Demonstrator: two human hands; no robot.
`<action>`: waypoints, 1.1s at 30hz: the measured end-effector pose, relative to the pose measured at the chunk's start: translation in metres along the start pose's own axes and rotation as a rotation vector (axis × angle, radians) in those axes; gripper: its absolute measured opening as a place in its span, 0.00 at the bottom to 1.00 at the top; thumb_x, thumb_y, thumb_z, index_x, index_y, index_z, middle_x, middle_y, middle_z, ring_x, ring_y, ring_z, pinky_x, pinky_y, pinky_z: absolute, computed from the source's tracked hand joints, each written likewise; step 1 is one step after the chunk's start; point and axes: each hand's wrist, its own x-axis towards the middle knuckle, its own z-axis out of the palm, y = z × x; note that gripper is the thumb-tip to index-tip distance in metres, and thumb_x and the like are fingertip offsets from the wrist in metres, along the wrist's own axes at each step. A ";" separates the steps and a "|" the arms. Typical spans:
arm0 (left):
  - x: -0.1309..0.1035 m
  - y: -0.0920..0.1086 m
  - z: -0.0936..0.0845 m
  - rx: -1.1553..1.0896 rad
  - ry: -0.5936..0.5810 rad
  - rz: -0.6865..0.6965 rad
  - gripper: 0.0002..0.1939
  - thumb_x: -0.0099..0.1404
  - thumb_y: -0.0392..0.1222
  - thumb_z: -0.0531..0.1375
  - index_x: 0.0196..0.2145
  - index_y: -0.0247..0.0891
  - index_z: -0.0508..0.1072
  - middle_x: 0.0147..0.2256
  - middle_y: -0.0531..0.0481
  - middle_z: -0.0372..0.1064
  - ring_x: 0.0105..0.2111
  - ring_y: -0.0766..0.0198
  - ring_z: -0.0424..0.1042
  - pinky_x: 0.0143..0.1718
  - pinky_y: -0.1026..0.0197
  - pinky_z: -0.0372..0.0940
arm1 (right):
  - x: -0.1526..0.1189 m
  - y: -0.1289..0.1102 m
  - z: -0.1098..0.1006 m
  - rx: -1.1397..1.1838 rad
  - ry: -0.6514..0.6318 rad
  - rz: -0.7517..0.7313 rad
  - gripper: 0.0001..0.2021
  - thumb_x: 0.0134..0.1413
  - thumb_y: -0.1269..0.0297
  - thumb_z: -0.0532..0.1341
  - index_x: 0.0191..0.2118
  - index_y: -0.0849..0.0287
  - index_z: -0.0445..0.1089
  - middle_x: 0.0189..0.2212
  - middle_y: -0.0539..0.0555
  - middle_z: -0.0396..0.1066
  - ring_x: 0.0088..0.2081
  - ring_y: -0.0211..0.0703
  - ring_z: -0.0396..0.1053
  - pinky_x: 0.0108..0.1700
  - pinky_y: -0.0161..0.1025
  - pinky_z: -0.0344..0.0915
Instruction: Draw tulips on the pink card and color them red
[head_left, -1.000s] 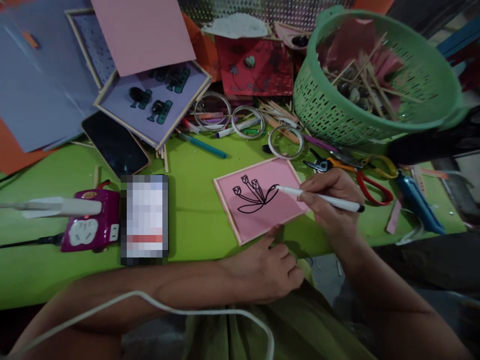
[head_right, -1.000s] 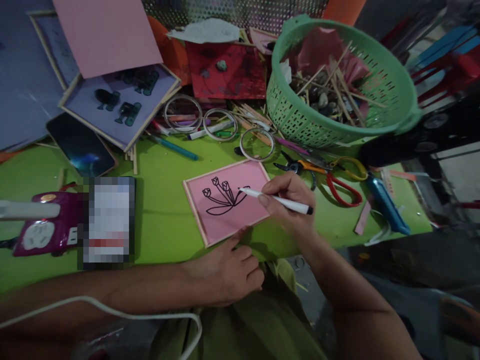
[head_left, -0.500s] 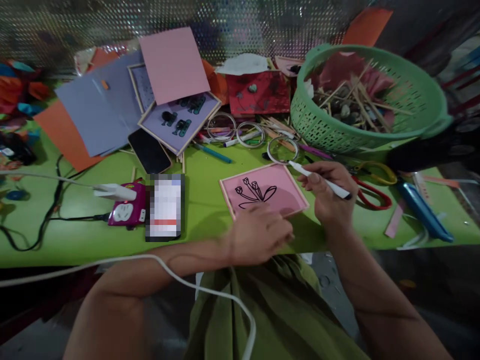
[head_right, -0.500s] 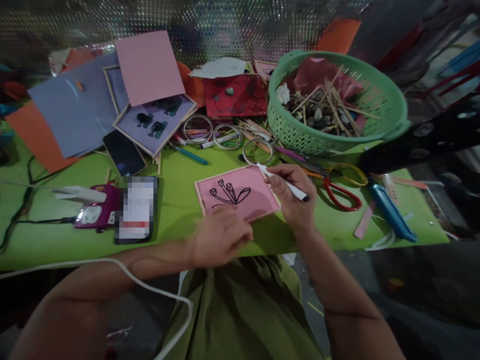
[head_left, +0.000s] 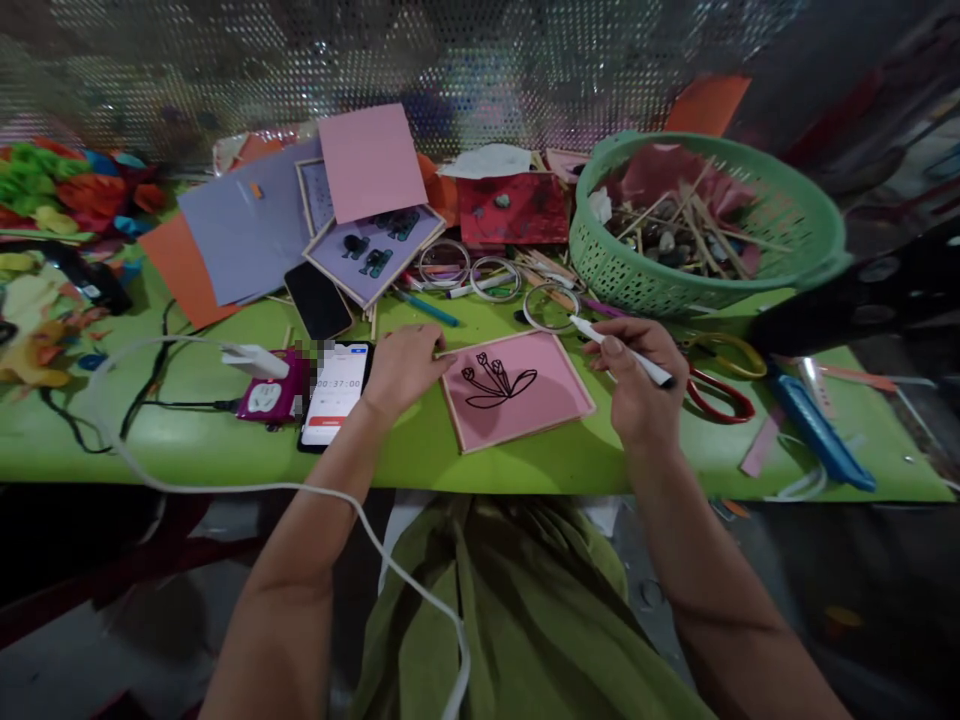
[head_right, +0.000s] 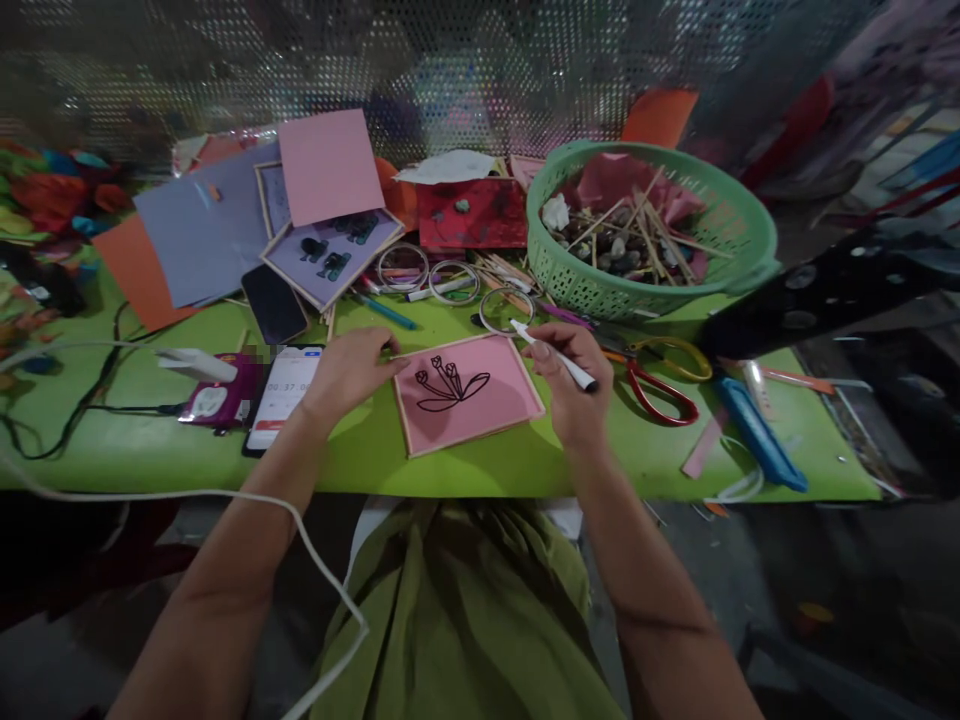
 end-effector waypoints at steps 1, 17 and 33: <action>-0.001 0.003 0.001 0.014 0.001 -0.001 0.05 0.70 0.43 0.66 0.41 0.40 0.78 0.43 0.41 0.80 0.47 0.46 0.76 0.49 0.49 0.65 | 0.000 -0.001 -0.001 0.007 0.002 0.000 0.16 0.53 0.46 0.74 0.37 0.53 0.80 0.29 0.51 0.78 0.30 0.43 0.74 0.30 0.39 0.67; 0.002 0.014 0.014 0.054 0.132 -0.018 0.10 0.74 0.33 0.55 0.39 0.40 0.76 0.42 0.39 0.80 0.49 0.46 0.76 0.55 0.45 0.62 | 0.001 -0.001 -0.006 0.078 -0.003 -0.006 0.15 0.52 0.46 0.75 0.37 0.50 0.82 0.29 0.49 0.77 0.27 0.40 0.69 0.28 0.38 0.62; 0.003 0.040 0.013 -0.757 0.154 0.086 0.08 0.76 0.39 0.48 0.38 0.44 0.64 0.34 0.52 0.64 0.35 0.61 0.67 0.39 0.59 0.66 | -0.003 -0.003 -0.004 0.124 -0.041 0.080 0.12 0.52 0.54 0.74 0.38 0.55 0.82 0.30 0.52 0.79 0.29 0.41 0.72 0.30 0.37 0.65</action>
